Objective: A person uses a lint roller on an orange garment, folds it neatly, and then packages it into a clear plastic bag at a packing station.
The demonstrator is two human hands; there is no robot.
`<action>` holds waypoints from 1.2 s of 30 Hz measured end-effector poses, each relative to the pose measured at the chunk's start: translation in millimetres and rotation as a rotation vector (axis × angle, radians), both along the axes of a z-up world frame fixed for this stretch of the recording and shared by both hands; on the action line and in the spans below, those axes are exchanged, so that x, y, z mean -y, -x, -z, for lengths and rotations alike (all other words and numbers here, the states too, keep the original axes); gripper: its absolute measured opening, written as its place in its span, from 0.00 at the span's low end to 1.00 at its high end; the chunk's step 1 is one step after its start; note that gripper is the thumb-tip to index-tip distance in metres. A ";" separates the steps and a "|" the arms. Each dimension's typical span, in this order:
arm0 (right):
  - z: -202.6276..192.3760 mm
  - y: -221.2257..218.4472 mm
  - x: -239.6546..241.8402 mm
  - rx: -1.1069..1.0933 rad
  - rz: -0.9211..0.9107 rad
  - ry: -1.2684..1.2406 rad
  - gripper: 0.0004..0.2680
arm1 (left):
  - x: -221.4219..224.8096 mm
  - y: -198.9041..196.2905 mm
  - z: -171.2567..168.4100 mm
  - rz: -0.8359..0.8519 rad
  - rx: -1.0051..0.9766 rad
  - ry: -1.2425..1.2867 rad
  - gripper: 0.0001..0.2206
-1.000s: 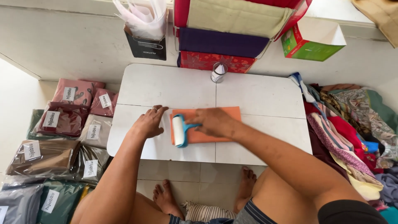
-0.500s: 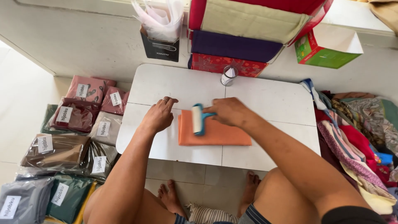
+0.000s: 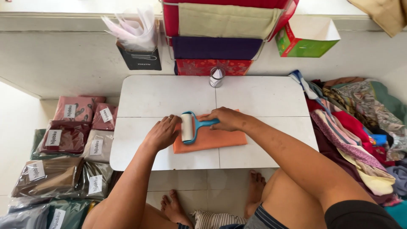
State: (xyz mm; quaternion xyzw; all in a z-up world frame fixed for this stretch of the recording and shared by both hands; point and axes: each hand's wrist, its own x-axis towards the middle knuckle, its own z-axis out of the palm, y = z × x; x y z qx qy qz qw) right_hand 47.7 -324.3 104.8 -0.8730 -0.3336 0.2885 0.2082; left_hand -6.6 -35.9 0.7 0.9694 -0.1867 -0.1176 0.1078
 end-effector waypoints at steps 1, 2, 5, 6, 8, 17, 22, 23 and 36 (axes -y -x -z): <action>0.6 -2.2 10.6 0.003 0.005 0.003 0.18 | -0.4 0.3 2.3 0.005 0.003 0.003 0.16; 1.6 -4.0 21.3 -0.013 0.031 -0.004 0.18 | -0.7 1.6 5.0 0.026 -0.035 -0.037 0.17; 6.7 -15.1 61.1 -0.035 0.075 -0.002 0.18 | 4.3 0.8 6.5 0.025 -0.083 -0.095 0.19; 8.9 -19.6 75.1 -0.042 0.089 0.003 0.19 | 6.1 -0.8 5.1 -0.001 -0.095 -0.117 0.20; 0.8 -26.2 104.5 -0.033 0.131 0.049 0.19 | 7.2 -1.9 3.6 -0.012 -0.108 -0.110 0.21; -38.5 -22.4 169.5 0.135 0.389 0.438 0.15 | -0.7 -21.9 -15.8 -0.061 -0.094 0.002 0.16; -97.0 -8.2 183.1 0.462 0.430 -0.183 0.14 | -6.1 -51.8 16.4 -0.104 0.107 -0.032 0.18; -101.7 -9.7 187.4 0.668 0.501 -0.338 0.15 | -6.4 -57.6 35.2 -0.067 0.061 -0.045 0.24; -83.2 -71.1 224.9 0.973 1.143 0.125 0.15 | 48.9 -63.5 33.5 -0.126 -0.346 -0.136 0.31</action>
